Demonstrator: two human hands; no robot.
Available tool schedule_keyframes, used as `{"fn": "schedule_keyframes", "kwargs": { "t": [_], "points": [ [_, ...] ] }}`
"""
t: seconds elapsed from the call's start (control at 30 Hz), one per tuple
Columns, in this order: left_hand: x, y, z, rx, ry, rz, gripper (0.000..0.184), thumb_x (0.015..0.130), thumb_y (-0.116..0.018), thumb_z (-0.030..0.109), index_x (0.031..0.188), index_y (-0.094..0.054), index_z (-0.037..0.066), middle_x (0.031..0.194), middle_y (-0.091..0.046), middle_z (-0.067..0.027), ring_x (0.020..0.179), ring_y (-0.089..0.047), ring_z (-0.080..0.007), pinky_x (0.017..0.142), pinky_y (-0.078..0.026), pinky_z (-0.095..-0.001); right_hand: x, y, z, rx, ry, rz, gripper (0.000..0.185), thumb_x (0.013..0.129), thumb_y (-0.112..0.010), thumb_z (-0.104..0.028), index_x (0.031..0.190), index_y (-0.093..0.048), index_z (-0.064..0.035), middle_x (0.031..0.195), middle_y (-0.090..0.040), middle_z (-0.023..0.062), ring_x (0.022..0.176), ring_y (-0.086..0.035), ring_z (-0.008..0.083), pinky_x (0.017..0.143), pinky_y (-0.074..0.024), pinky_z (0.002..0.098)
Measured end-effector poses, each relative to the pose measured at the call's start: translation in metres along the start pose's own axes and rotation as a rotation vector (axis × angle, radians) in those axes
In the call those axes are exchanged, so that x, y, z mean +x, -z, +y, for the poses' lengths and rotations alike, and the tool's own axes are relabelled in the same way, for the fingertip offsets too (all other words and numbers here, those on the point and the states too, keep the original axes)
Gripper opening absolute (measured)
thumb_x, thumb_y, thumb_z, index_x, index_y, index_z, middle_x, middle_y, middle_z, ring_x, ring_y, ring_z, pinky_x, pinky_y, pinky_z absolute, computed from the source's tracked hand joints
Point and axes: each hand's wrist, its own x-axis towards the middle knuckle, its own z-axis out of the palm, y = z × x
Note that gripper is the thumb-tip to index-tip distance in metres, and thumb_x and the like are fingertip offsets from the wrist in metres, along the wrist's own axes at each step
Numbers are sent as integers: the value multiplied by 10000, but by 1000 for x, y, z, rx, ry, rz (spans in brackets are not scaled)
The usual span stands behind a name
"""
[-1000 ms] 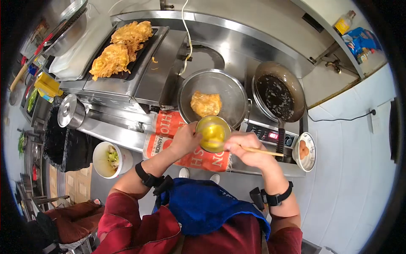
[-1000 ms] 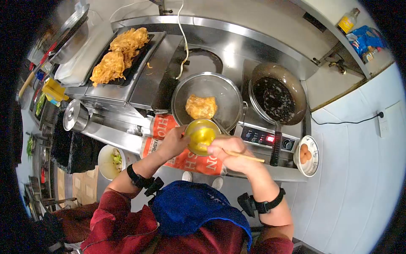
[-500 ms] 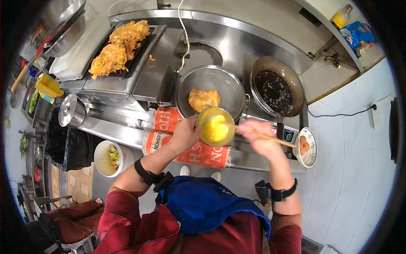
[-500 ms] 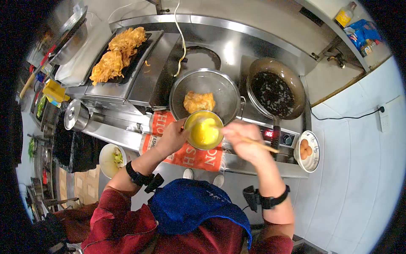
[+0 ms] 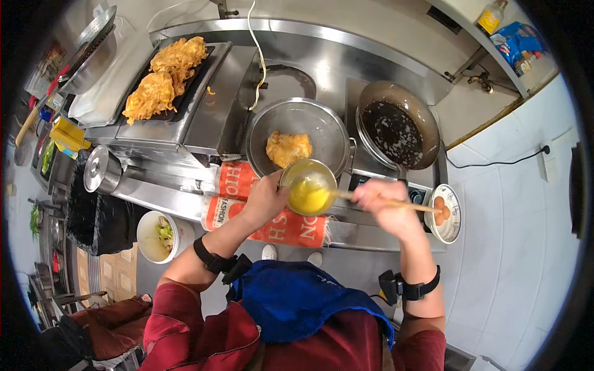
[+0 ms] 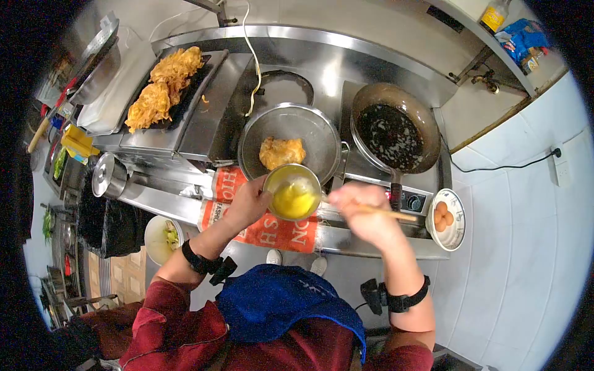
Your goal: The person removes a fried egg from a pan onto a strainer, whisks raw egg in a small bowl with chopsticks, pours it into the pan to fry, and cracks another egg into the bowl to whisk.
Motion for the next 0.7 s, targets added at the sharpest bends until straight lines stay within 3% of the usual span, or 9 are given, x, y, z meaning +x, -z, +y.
{"fn": "schedule_keyframes", "kwargs": {
  "t": [0.1,0.2,0.3,0.33,0.4,0.53,0.63,0.67,0.7],
  "points": [
    [2,-5,7,-2,57,-25,228,709,-487,128,871,-529,-28,707,-548,-269,725,-549,-413,645,-430,-470,14,-8,1,113,-152,111,161,812,-521,-108,724,-604,-2,633,-570,37,554,-510,96,521,-439,242],
    [7,-12,-2,16,16,-7,224,714,-487,128,868,-526,-31,700,-545,-271,721,-546,-417,642,-428,-470,12,-22,-10,38,122,-93,175,799,-563,-150,677,-574,-25,560,-486,106,525,-476,180,490,-386,311],
    [8,-9,-8,9,-25,19,227,711,-489,126,870,-524,-32,695,-545,-270,714,-543,-421,638,-427,-471,4,3,1,43,158,34,179,807,-559,-157,690,-593,-25,561,-502,90,512,-480,174,485,-393,297],
    [7,-7,-7,16,-26,15,228,707,-490,124,871,-523,-31,696,-546,-268,712,-542,-423,639,-427,-472,7,11,7,15,-63,45,140,802,-557,-135,725,-611,-32,587,-536,97,536,-512,186,515,-418,289],
    [8,-8,3,31,2,1,228,706,-490,121,870,-521,-34,695,-545,-266,717,-541,-422,639,-425,-473,20,-2,14,19,84,121,111,797,-552,-113,747,-617,-38,610,-557,103,556,-523,195,550,-436,281],
    [9,-10,-1,29,11,-22,227,704,-483,111,871,-517,-39,685,-546,-260,712,-537,-424,635,-423,-476,18,-14,-1,-92,124,-149,110,798,-546,-101,740,-617,-41,596,-553,77,547,-495,173,543,-430,268],
    [7,-6,1,-7,-42,11,225,702,-482,109,868,-522,-37,673,-544,-261,702,-538,-424,628,-426,-474,16,14,21,118,9,43,166,822,-534,-144,723,-621,-44,570,-535,22,549,-469,87,493,-389,231],
    [7,-8,1,-9,-37,12,225,702,-482,109,868,-522,-37,673,-544,-261,702,-538,-424,628,-426,-474,21,16,9,135,-161,82,157,816,-538,-147,732,-621,-42,612,-566,44,559,-499,120,515,-410,252],
    [9,-10,0,4,-19,7,221,701,-483,109,865,-524,-34,672,-544,-260,697,-538,-424,626,-427,-474,24,5,15,96,-41,72,146,808,-543,-143,737,-620,-41,629,-576,57,559,-509,142,521,-417,267]
  ]
}}
